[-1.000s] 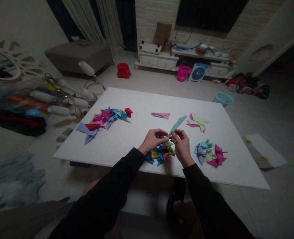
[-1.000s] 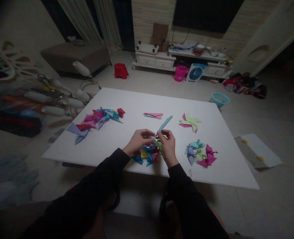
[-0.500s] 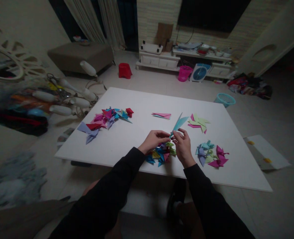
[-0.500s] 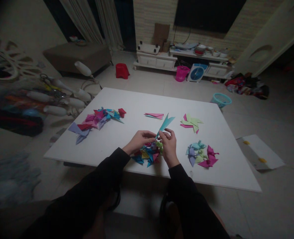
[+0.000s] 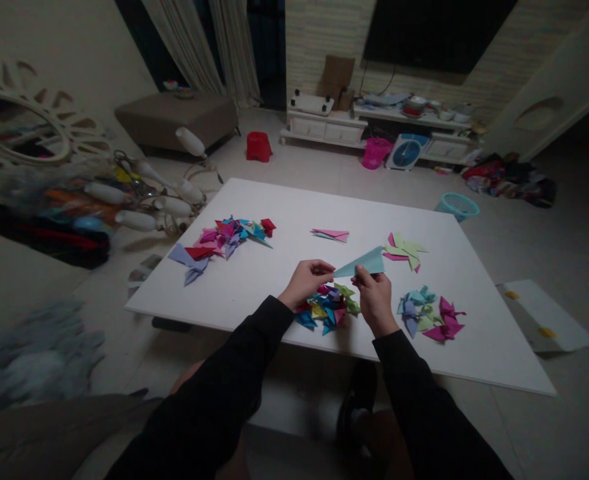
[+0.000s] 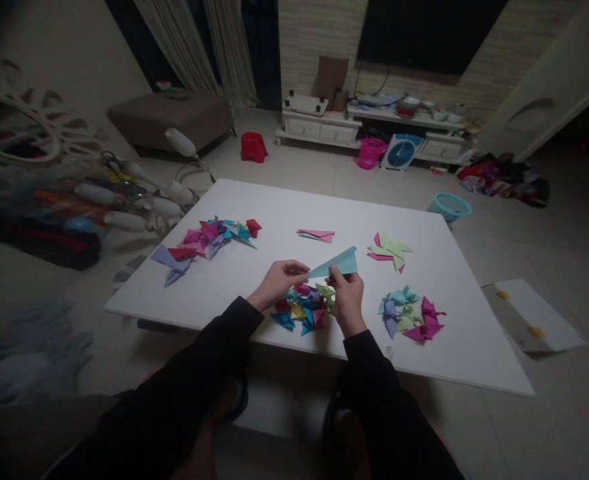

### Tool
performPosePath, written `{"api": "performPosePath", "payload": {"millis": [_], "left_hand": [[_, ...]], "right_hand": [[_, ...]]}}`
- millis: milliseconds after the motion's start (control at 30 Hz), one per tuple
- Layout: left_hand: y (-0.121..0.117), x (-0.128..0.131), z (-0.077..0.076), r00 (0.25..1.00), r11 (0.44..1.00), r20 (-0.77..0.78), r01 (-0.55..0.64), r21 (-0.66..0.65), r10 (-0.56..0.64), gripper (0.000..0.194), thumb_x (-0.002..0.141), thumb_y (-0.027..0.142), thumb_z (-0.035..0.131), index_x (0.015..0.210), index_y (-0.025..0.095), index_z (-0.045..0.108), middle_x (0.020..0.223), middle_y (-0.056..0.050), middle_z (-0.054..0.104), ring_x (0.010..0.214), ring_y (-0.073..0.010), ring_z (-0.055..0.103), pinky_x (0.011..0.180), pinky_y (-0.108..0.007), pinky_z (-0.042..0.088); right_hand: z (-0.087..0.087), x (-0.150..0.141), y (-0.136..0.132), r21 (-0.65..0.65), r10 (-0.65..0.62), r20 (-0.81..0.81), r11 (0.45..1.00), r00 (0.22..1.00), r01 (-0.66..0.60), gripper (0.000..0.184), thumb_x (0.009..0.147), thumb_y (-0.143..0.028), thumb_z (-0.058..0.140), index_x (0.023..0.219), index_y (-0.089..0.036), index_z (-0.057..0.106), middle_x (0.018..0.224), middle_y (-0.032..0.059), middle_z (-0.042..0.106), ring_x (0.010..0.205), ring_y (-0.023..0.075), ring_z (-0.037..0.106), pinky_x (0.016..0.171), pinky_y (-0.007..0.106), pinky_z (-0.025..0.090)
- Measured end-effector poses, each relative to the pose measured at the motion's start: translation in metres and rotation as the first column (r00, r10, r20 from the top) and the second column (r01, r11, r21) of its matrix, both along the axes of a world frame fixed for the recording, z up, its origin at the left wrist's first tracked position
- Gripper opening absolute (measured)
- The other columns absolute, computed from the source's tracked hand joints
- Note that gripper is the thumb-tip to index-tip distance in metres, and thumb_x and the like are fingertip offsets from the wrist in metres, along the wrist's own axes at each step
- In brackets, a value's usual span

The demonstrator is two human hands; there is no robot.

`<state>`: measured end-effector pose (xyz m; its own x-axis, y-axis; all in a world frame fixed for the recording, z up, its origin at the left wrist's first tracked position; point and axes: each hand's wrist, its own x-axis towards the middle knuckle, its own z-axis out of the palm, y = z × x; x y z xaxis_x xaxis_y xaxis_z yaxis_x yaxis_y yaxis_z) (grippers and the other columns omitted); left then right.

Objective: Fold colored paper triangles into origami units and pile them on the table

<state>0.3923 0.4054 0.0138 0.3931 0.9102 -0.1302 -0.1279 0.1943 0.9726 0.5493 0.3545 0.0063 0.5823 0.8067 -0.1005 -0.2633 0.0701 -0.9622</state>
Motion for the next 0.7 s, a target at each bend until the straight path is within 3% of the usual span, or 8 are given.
{"api": "performPosePath", "payload": {"millis": [200, 300, 367, 467, 567, 700], "left_hand": [[0.017, -0.016, 0.003, 0.996, 0.998, -0.081, -0.024, -0.051, 0.02, 0.017, 0.065, 0.0, 0.077, 0.079, 0.009, 0.07, 0.062, -0.005, 0.07, 0.061, -0.0158, 0.068, 0.061, -0.026, 0.053], [0.021, -0.023, 0.006, 0.996, 0.994, -0.075, -0.053, -0.091, 0.047, 0.019, 0.067, -0.001, 0.074, 0.082, 0.008, 0.069, 0.06, -0.005, 0.069, 0.059, -0.015, 0.067, 0.059, -0.025, 0.052], [0.021, -0.026, 0.007, 0.997, 0.989, -0.045, -0.062, -0.133, 0.057, 0.021, 0.066, -0.001, 0.074, 0.084, 0.008, 0.069, 0.062, -0.006, 0.07, 0.06, -0.0143, 0.067, 0.06, -0.025, 0.052], [0.018, -0.028, 0.01, 0.998, 0.978, 0.004, -0.061, -0.202, 0.063, 0.024, 0.063, -0.003, 0.075, 0.084, 0.008, 0.068, 0.067, -0.007, 0.072, 0.061, -0.0136, 0.067, 0.063, -0.026, 0.053], [0.013, -0.029, 0.013, 0.998, 0.964, 0.047, -0.035, -0.263, 0.049, 0.027, 0.061, -0.005, 0.076, 0.084, 0.008, 0.068, 0.068, -0.007, 0.072, 0.059, -0.0125, 0.066, 0.063, -0.026, 0.053], [0.009, -0.035, 0.018, 0.996, 0.953, 0.094, 0.02, -0.303, 0.009, 0.032, 0.058, -0.006, 0.079, 0.085, 0.007, 0.067, 0.075, -0.009, 0.073, 0.055, -0.011, 0.064, 0.06, -0.026, 0.053]], "right_hand": [[0.0, 0.017, 0.003, 0.031, -0.059, 0.178, 0.998, 0.982, 0.055, 0.032, 0.066, -0.041, 0.084, 0.077, -0.019, 0.065, 0.065, -0.0026, 0.061, 0.059, 0.0144, 0.061, 0.06, 0.03, 0.05], [0.005, 0.022, 0.002, 0.082, -0.144, 0.356, 0.989, 0.923, 0.123, 0.026, 0.073, -0.038, 0.079, 0.081, -0.019, 0.063, 0.069, -0.0019, 0.061, 0.062, 0.0154, 0.062, 0.062, 0.03, 0.05], [0.011, 0.019, -0.002, 0.126, -0.175, 0.566, 0.984, 0.806, 0.125, 0.02, 0.078, -0.034, 0.074, 0.086, -0.019, 0.064, 0.077, -0.0003, 0.063, 0.065, 0.0149, 0.062, 0.064, 0.031, 0.05], [0.017, 0.009, -0.01, 0.137, -0.093, 0.853, 0.989, 0.514, -0.048, 0.015, 0.083, -0.024, 0.066, 0.097, -0.02, 0.066, 0.095, 0.0033, 0.063, 0.067, 0.0129, 0.059, 0.067, 0.031, 0.05], [0.015, -0.002, -0.015, 0.036, 0.03, 0.961, 0.972, 0.275, -0.231, 0.022, 0.086, -0.019, 0.061, 0.108, -0.021, 0.067, 0.107, 0.0061, 0.062, 0.069, 0.0132, 0.058, 0.067, 0.03, 0.05], [0.005, -0.011, -0.016, 0.001, 0.017, 0.997, 0.968, 0.072, -0.25, 0.014, 0.091, -0.019, 0.059, 0.099, -0.021, 0.071, 0.096, 0.0055, 0.066, 0.075, 0.0169, 0.058, 0.067, 0.031, 0.047]]}}
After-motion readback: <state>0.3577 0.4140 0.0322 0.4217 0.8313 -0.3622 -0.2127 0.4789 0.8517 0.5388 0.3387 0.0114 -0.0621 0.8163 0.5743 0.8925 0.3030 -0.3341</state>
